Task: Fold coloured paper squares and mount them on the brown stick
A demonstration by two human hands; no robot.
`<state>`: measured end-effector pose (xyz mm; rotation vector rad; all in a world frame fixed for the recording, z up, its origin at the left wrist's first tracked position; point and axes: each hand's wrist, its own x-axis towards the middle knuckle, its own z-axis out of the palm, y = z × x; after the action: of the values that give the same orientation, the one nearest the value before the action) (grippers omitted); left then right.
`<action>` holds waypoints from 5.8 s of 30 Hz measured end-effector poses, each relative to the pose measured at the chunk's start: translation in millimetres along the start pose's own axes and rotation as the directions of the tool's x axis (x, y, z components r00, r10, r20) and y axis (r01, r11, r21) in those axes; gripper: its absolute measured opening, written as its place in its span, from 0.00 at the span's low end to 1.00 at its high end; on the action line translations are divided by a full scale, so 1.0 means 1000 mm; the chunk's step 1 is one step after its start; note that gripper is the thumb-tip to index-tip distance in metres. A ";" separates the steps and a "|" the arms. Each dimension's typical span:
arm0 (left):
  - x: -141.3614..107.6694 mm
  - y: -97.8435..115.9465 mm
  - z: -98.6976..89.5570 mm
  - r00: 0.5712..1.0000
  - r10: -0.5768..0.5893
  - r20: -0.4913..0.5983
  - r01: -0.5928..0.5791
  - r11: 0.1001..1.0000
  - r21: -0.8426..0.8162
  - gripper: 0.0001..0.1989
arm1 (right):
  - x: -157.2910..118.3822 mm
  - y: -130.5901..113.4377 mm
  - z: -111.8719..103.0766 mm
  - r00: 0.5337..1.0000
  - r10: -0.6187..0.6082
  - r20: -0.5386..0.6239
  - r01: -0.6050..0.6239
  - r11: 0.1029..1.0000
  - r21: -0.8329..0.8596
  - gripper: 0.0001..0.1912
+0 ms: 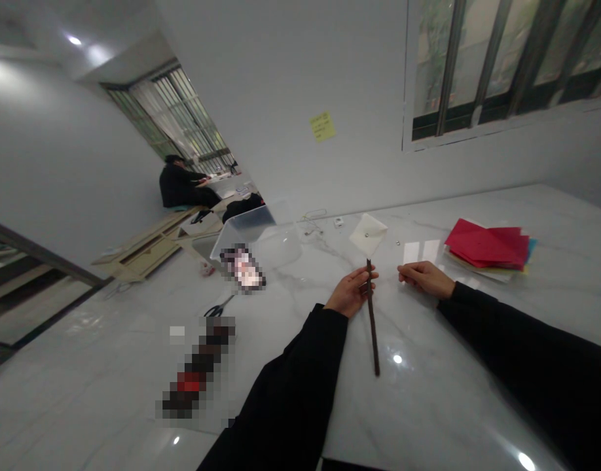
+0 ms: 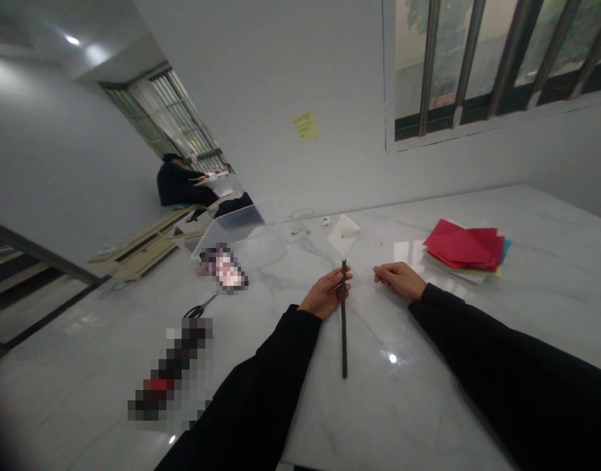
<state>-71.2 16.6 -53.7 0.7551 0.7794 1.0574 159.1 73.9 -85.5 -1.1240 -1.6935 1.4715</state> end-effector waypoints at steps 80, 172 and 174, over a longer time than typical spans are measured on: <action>0.021 -0.021 0.022 0.984 0.148 -0.096 -0.153 0.987 -0.051 0.13 | -0.006 -0.027 0.040 0.991 0.127 0.033 -0.123 0.813 0.569 0.14; 0.011 -0.013 0.023 0.824 0.502 -0.260 -0.321 0.794 0.516 0.14 | -0.015 -0.024 0.038 0.884 -0.331 -0.332 0.295 0.943 -0.154 0.47; 0.011 -0.013 0.024 0.822 0.504 -0.265 -0.325 0.797 0.509 0.13 | -0.017 -0.025 0.038 0.867 -0.360 -0.346 0.293 0.928 -0.232 0.53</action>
<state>-41.8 19.4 -54.3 1.1701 1.2629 1.4906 128.3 41.4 -67.1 -1.0634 -1.6500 0.8416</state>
